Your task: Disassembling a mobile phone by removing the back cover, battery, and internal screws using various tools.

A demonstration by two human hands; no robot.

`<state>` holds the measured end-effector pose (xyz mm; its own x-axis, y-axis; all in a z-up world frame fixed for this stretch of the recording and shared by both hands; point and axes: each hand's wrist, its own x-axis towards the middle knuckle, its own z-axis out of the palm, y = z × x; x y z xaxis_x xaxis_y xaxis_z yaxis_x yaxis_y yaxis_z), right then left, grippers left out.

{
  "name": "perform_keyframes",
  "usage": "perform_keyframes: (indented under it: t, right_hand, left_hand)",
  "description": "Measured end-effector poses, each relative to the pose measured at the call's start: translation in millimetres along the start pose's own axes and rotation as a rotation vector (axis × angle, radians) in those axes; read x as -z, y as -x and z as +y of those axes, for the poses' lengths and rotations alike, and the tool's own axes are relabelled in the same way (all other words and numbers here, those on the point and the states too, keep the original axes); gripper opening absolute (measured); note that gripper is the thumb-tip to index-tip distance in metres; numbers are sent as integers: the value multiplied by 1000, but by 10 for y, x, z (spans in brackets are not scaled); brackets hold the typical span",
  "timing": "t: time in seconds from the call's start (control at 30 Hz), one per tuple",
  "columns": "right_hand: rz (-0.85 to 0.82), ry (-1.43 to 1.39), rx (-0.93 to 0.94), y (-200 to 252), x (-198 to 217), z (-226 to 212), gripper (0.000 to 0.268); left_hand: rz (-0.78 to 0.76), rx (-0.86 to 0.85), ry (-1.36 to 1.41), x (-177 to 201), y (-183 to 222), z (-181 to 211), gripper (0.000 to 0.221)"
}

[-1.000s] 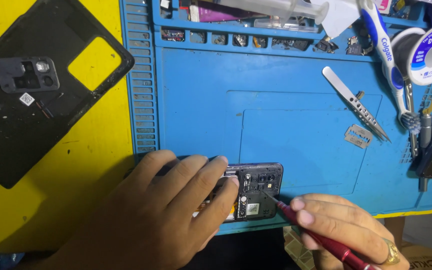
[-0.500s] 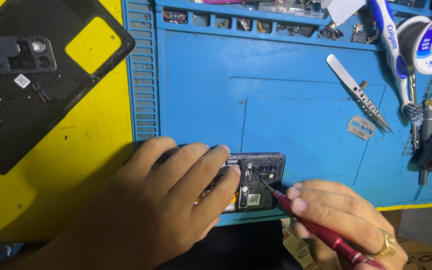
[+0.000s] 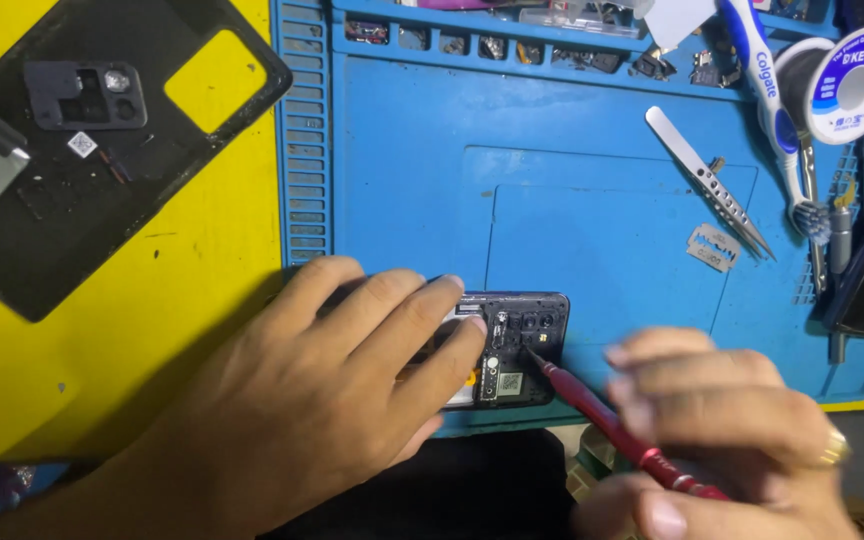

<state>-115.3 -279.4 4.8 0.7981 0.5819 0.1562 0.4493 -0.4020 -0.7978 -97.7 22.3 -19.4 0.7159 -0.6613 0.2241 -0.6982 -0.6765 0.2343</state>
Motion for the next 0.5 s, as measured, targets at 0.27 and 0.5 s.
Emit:
perform_keyframes:
  t: [0.27, 0.5]
  right_hand:
    - [-57, -64, -177, -26, 131, -41, 29]
    - [-27, 109, 23, -67, 0, -66, 72]
  left_hand:
    - [5, -15, 37, 21, -23, 15, 47]
    - [-23, -19, -12, 27, -21, 27, 55]
